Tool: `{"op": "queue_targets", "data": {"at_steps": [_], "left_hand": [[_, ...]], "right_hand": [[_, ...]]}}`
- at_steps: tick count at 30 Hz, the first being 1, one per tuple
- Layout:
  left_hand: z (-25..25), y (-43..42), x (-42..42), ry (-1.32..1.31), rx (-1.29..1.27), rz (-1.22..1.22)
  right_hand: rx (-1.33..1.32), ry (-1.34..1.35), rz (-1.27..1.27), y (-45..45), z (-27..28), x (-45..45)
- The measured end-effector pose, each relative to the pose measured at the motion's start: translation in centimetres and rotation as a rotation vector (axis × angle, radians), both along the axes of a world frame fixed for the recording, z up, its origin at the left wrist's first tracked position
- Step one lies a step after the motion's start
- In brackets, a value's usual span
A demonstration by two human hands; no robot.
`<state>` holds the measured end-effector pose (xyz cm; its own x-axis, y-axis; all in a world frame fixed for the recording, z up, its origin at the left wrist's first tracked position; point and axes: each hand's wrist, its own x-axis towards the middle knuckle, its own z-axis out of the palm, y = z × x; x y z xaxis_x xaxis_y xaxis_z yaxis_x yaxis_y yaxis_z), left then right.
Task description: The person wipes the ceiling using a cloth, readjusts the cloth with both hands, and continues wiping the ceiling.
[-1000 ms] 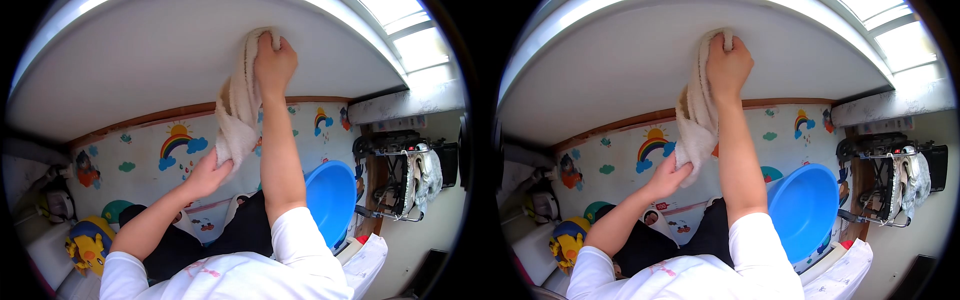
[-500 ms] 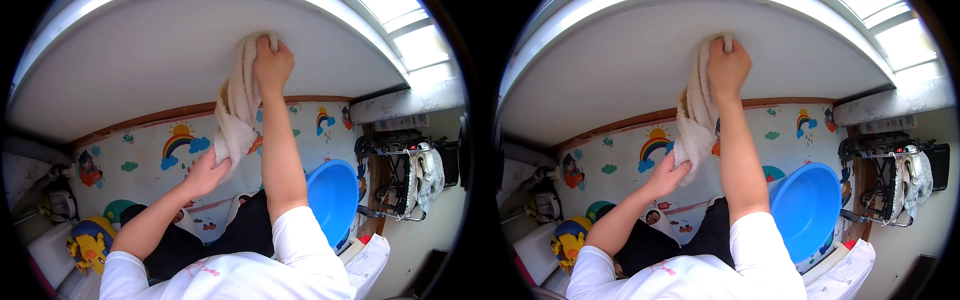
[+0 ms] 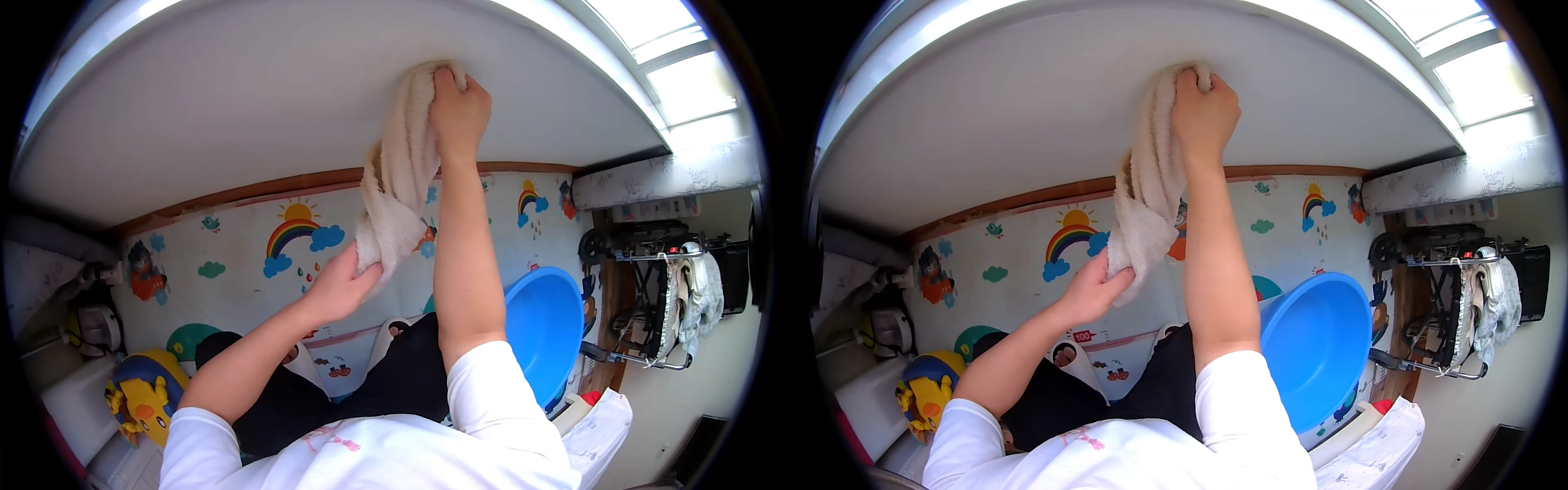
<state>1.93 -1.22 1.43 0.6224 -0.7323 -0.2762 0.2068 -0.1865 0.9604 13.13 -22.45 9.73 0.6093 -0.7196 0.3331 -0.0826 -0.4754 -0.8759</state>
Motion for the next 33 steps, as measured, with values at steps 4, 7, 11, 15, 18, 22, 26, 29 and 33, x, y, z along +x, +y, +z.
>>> {"op": "queue_targets", "data": {"at_steps": [4, 7, 11, 15, 18, 22, 26, 29, 33], "left_hand": [[-0.8, -0.5, -0.7, 0.002, -0.03, -0.008], [-1.0, -0.6, -0.6, -0.021, -0.044, 0.028], [-1.3, -0.1, -0.5, -0.005, -0.041, 0.03], [0.1, 0.0, -0.7, -0.028, 0.017, -0.032], [-0.5, -0.1, -0.8, -0.025, -0.03, 0.007], [-0.7, 0.3, -0.7, -0.024, -0.051, 0.05], [-0.3, 0.5, -0.9, -0.042, -0.057, 0.048], [-0.1, 0.5, -1.0, -0.058, -0.05, 0.039], [0.1, 0.4, -0.6, -0.051, -0.048, 0.052]], "right_hand": [[-0.041, -0.114, -0.021, 1.3, 0.9, -0.2], [-0.009, -0.111, -0.011, 1.1, 0.7, 0.5], [0.045, -0.023, 0.007, -0.2, -0.2, 0.2], [0.034, -0.105, 0.027, 0.7, 0.4, 0.0], [0.013, -0.194, 0.024, 0.7, 0.2, 0.6], [0.023, -0.133, -0.009, 0.7, 0.0, 0.6], [0.021, -0.092, -0.015, 0.1, -0.5, 0.5], [-0.022, -0.176, 0.006, 0.8, 0.0, 0.3], [-0.085, -0.112, -0.031, 0.6, 0.0, 0.4]]}}
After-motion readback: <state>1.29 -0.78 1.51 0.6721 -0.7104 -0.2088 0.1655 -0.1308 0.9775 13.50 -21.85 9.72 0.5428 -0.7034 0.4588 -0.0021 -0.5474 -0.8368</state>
